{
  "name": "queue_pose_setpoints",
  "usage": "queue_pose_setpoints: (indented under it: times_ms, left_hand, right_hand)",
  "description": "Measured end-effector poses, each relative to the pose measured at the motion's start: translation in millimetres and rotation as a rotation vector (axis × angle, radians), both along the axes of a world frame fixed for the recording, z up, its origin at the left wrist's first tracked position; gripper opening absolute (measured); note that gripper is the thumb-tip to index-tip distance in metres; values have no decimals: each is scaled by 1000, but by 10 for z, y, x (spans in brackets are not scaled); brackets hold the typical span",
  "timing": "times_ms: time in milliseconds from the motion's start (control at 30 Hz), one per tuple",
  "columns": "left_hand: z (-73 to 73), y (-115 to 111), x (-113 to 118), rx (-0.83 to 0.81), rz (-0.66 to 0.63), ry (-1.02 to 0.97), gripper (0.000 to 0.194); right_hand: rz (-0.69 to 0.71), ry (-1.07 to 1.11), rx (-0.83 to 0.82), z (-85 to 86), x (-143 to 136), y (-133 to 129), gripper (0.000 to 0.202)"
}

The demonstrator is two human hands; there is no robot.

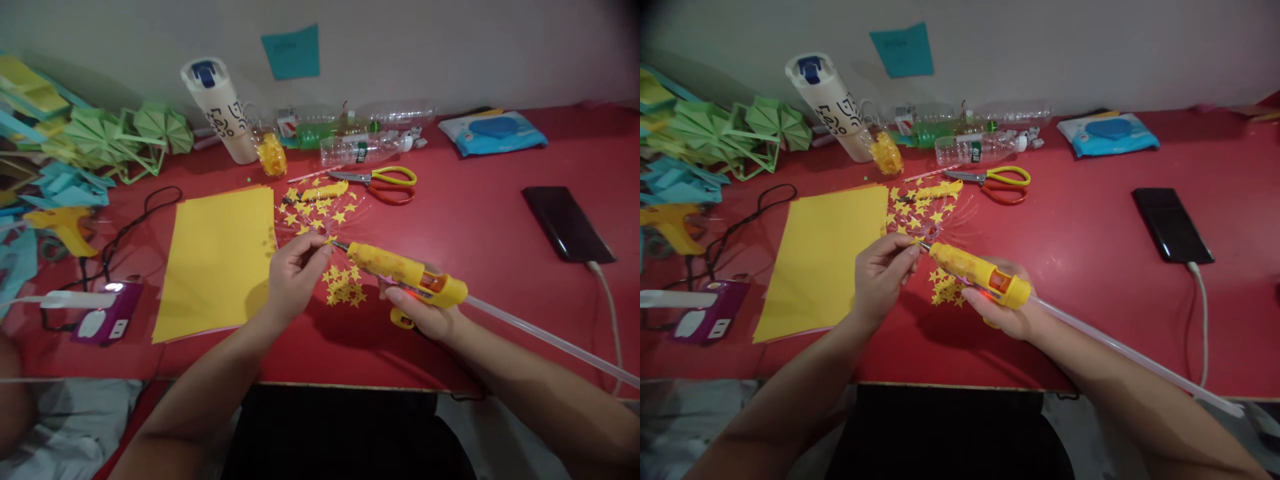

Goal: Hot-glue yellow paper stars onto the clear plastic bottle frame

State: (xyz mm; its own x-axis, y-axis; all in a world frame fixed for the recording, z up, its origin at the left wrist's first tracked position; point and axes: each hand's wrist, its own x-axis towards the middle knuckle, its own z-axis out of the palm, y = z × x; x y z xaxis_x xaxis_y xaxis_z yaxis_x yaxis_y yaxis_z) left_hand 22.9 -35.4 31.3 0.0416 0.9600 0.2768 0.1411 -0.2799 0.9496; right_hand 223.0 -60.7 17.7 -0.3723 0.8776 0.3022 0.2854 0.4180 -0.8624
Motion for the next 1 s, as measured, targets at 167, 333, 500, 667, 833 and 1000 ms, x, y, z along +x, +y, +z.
queue_pose_setpoints:
  times_ms: [167, 333, 500, 667, 833, 1000]
  left_hand:
    - [-3, 2, -2, 0, 0, 6, 12]
    - [5, 0, -7, -19, -10, 4, 12]
    - [-1, 3, -7, -20, 3, 17, 11]
    - [-9, 4, -11, -17, 4, 21, 12]
    - [1, 4, -11, -12, 2, 25, 13]
    - [17, 4, -5, -20, -5, 34, 13]
  right_hand:
    - [-2, 13, 13, 10, 3, -1, 28]
    - [-9, 19, -34, 15, 1, -6, 24]
    - [-4, 0, -45, 21, -8, -7, 27]
    - [3, -19, -54, 26, -16, 4, 31]
    - [1, -16, -48, 48, -23, 9, 31]
    - [-11, -12, -31, 54, -20, 2, 26]
